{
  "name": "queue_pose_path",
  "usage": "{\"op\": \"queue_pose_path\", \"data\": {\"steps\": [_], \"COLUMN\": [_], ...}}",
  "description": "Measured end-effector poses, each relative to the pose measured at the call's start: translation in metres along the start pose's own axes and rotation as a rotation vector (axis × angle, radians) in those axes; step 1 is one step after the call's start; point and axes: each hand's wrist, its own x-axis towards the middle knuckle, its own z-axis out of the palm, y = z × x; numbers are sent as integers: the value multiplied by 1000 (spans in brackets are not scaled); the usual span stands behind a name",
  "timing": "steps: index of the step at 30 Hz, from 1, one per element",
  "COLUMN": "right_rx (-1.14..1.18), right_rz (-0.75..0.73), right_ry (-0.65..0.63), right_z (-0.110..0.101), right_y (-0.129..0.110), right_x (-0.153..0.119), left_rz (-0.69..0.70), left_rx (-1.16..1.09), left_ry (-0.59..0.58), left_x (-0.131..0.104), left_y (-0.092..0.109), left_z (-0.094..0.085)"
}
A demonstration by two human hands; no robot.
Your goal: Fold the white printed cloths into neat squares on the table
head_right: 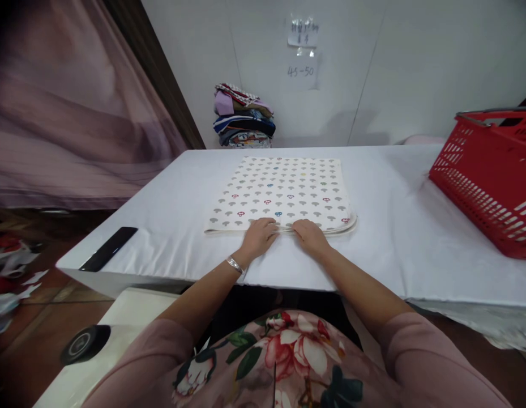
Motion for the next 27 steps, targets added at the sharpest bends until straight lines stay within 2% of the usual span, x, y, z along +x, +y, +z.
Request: {"op": "queue_pose_path", "data": {"steps": [8,15,19,27], "right_rx": [39,-94,-163,-163], "right_rz": [-6,-6,-26,16], "right_ry": [16,-1,-35,25], "right_z": [-3,3,6,2], "right_y": [-3,-4,-3,-8], "right_x": [0,0,0,8], "left_rz": [21,76,76,33], "left_rx": [37,130,175,168], "left_ry": [27,30,31,17], "left_x": [5,4,4,8], "left_y": [5,4,3,3], "left_z": [0,2,4,3]}}
